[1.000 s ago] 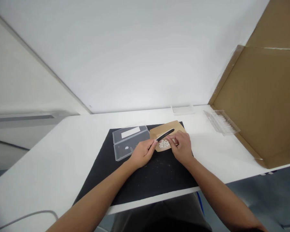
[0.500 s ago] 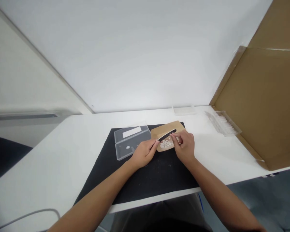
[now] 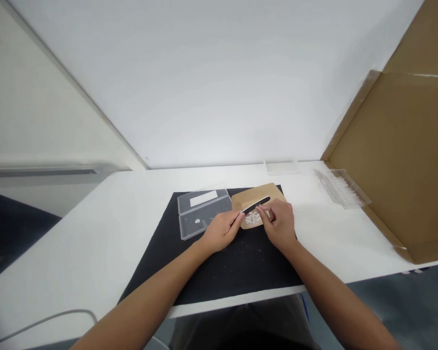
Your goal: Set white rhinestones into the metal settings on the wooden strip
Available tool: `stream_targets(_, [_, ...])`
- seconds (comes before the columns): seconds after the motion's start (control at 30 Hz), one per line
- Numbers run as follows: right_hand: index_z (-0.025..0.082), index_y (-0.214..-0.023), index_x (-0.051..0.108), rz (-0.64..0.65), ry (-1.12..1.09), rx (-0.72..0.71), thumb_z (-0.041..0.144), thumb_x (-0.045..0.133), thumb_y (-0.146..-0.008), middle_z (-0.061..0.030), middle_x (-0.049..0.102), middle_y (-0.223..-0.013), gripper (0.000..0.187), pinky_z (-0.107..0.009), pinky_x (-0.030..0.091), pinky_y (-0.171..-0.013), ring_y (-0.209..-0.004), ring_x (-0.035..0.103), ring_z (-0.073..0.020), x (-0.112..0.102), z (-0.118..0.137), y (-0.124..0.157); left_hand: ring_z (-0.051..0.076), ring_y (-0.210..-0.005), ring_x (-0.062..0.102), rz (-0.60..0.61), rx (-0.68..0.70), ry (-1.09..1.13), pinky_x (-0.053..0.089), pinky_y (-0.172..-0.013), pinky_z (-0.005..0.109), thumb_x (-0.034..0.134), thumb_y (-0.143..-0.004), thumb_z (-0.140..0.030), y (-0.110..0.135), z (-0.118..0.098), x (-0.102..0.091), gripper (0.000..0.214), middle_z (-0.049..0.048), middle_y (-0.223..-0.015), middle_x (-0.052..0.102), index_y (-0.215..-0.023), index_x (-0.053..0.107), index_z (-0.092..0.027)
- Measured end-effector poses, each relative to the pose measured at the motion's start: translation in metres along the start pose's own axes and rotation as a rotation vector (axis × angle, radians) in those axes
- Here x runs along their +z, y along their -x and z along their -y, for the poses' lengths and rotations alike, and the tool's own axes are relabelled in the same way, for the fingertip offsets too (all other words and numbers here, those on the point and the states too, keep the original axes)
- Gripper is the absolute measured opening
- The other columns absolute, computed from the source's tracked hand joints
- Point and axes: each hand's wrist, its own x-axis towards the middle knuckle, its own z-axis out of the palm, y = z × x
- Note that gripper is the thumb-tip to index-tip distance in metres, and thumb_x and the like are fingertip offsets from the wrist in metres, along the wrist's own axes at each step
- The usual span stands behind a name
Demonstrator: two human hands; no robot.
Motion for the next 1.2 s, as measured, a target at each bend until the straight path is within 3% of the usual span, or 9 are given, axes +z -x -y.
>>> stream_targets(0.33, [0.022,-0.085,0.07,-0.055,0.008,0.087,0.036,0.069,-0.1,0.0055,0.045,-0.064,0.021,-0.033,0.039,-0.068,-0.06,0.048,-0.0136,-0.001,0.0,0.0,0.023,-0.084,0.072,0.001,-0.01,0.032,0.051,-0.077,0.034,0.031,-0.112,-0.04,0.0,-0.002,-0.001,0.042,0.0061,-0.089,0.074,-0.098,0.066,-0.021])
stream_targets(0.5, [0.022,-0.083,0.067,0.024,-0.025,-0.013,0.032,0.068,-0.1,0.0048,0.046,-0.065,0.019,-0.033,0.039,-0.068,-0.062,0.049,-0.0141,-0.002,0.003,0.0,0.022,-0.086,0.072,-0.035,-0.008,0.039,0.051,-0.079,0.033,0.032,-0.112,-0.039,0.001,-0.003,-0.002,0.041,0.0064,-0.092,0.075,-0.099,0.066,-0.021])
stream_targets(0.7, [0.024,-0.094,0.063,0.095,-0.177,-0.019,0.03,0.064,-0.101,-0.002,0.067,-0.086,0.01,-0.034,0.049,-0.071,-0.077,0.063,-0.0179,-0.011,0.004,0.002,0.021,-0.08,0.068,-0.134,-0.043,0.004,0.048,-0.074,0.032,0.03,-0.112,-0.04,0.001,0.0,-0.005,0.042,0.005,-0.085,0.07,-0.093,0.062,-0.021])
stream_targets(0.93, [0.025,-0.096,0.069,0.461,-0.244,-0.116,0.028,0.056,-0.105,-0.0029,0.074,-0.09,0.017,-0.034,0.053,-0.076,-0.081,0.069,-0.0183,-0.01,0.018,0.013,0.021,-0.078,0.068,-0.199,-0.107,-0.042,0.047,-0.073,0.031,0.03,-0.113,-0.04,0.001,0.004,-0.008,0.04,0.0044,-0.084,0.07,-0.097,0.062,-0.022])
stream_targets(1.2, [0.024,-0.096,0.066,0.413,-0.216,-0.094,0.027,0.056,-0.105,-0.003,0.073,-0.088,0.014,-0.033,0.052,-0.072,-0.077,0.068,-0.0182,-0.006,0.017,0.011,0.022,-0.08,0.071,-0.181,-0.13,-0.075,0.048,-0.071,0.032,0.032,-0.112,-0.038,0.001,0.004,-0.007,0.037,0.0054,-0.086,0.073,-0.101,0.064,-0.021])
